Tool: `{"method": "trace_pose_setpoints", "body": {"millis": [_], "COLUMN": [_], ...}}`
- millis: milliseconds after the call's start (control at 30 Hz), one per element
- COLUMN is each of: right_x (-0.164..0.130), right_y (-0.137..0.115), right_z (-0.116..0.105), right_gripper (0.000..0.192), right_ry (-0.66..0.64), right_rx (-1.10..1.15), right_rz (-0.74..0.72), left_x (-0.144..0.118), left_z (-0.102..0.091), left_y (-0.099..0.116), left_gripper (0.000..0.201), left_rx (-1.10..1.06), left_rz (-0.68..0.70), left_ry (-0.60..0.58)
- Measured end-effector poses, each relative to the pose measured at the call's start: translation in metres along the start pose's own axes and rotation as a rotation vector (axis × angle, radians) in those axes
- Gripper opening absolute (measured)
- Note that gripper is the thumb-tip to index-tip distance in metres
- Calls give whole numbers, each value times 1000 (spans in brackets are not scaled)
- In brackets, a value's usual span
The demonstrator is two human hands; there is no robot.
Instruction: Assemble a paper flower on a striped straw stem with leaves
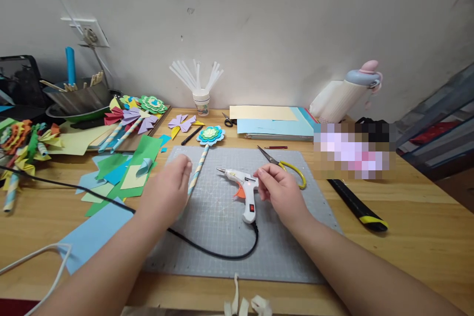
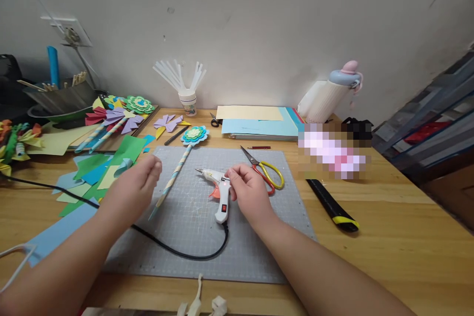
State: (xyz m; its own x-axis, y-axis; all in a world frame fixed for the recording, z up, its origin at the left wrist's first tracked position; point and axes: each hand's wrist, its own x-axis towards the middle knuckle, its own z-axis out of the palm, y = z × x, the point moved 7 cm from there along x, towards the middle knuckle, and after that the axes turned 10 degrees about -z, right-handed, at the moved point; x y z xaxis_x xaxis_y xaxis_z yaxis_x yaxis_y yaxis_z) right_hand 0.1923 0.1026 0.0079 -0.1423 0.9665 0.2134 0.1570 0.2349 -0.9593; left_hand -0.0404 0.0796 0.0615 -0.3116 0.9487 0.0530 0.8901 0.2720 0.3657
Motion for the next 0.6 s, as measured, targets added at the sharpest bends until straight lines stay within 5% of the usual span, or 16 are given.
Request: {"method": "trace_pose_setpoints", "body": {"millis": [233,333,400,500,600], "right_x": [-2,-7,-12,-18,-18], "right_y": [4,-4,-7,-5,3], "right_z": [8,7,9,13,17], "right_gripper": [28,20,18,23,24], "right_ry": [-99,-175,-238,-316,-366], "right_rx": [-161,-315,-422,-520,-499], "right_rz": [36,26,32,53,71], "left_x": [44,47,40,7,-46], "left_z": [-30,-38,-34,-14,26], "left_y": [-85,-99,-86,-37,23], "left_gripper": [29,36,34,35,34], "left_rx": [185,177,148,69,-12], "left_rz": [-313,-316,-251,-58,209], "left_ry": [128,183,192,160,-82]}}
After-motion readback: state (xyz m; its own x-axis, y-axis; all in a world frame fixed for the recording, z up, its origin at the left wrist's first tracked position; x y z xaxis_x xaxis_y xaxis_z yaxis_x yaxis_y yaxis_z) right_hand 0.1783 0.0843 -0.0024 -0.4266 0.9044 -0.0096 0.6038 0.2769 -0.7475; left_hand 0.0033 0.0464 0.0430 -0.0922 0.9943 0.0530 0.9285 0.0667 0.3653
